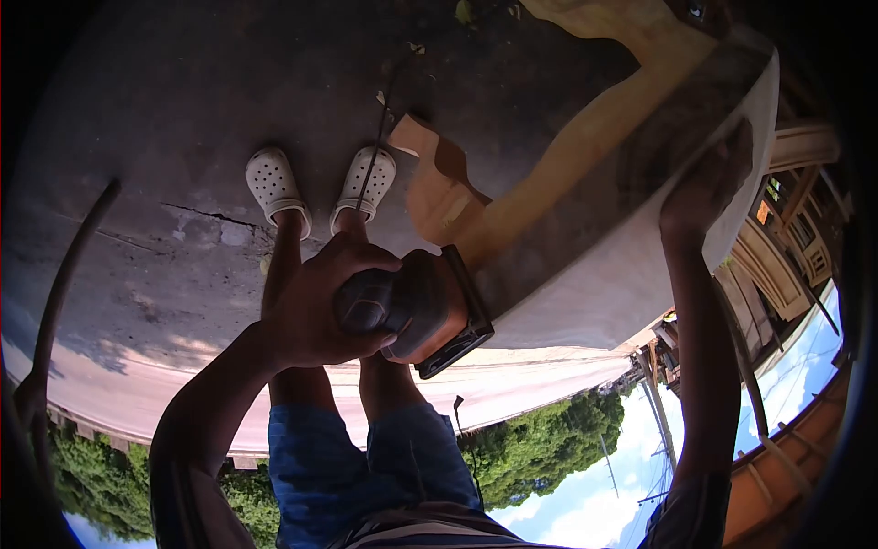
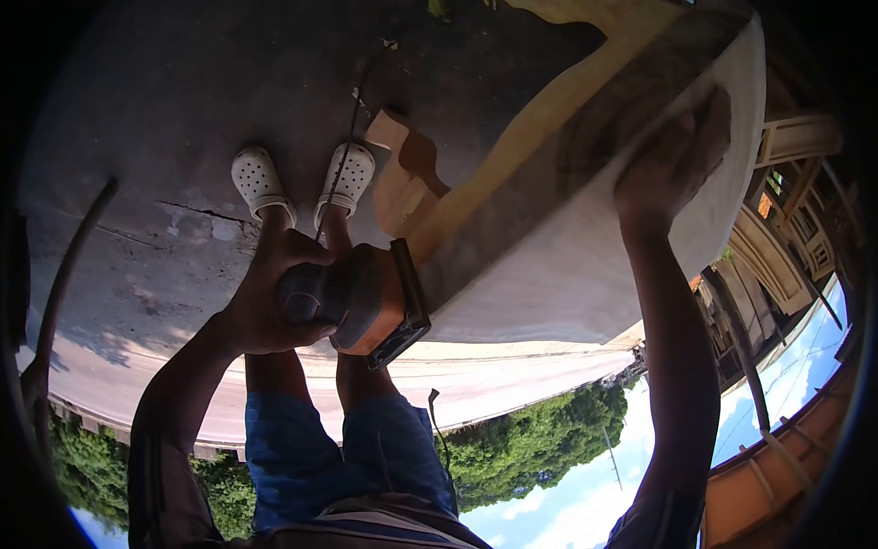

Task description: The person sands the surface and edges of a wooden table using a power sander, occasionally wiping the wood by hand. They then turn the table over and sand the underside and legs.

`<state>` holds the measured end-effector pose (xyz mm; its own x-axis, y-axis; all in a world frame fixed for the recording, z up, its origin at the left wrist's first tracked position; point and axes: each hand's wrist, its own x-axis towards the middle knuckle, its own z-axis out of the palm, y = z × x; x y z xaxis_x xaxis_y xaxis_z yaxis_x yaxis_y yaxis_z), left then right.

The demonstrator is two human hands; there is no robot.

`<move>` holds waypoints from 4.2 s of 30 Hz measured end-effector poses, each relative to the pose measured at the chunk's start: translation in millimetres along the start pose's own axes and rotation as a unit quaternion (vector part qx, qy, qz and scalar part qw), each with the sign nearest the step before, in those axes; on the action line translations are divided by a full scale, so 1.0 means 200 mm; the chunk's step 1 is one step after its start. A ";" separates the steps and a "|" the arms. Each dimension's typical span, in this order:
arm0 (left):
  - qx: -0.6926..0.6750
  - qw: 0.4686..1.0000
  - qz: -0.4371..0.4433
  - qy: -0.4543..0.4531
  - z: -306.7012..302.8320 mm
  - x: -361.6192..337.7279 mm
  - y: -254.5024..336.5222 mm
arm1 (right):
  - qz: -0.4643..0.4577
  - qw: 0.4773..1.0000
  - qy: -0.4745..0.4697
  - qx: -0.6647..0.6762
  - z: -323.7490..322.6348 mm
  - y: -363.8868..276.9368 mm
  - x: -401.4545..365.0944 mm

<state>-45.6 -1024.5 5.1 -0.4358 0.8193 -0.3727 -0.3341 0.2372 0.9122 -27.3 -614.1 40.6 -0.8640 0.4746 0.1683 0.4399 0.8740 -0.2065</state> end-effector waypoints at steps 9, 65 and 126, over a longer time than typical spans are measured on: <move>-0.029 0.999 -0.026 -0.006 0.00 0.23 0.01 | -0.007 1.000 0.002 0.009 0.00 0.01 0.00; 0.010 0.999 -0.021 0.035 0.04 -0.08 -0.06 | 0.008 1.000 -0.018 0.010 -0.02 0.04 0.01; -0.018 0.997 -0.012 0.078 0.00 0.43 0.01 | -0.137 0.989 -0.016 -0.059 -0.02 0.12 0.02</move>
<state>-83.9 -953.9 -25.0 -0.5511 0.7217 -0.4189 -0.3746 0.2346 0.8970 -18.9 -590.9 39.5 -0.9612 0.2165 0.1712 0.2121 0.9763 -0.0439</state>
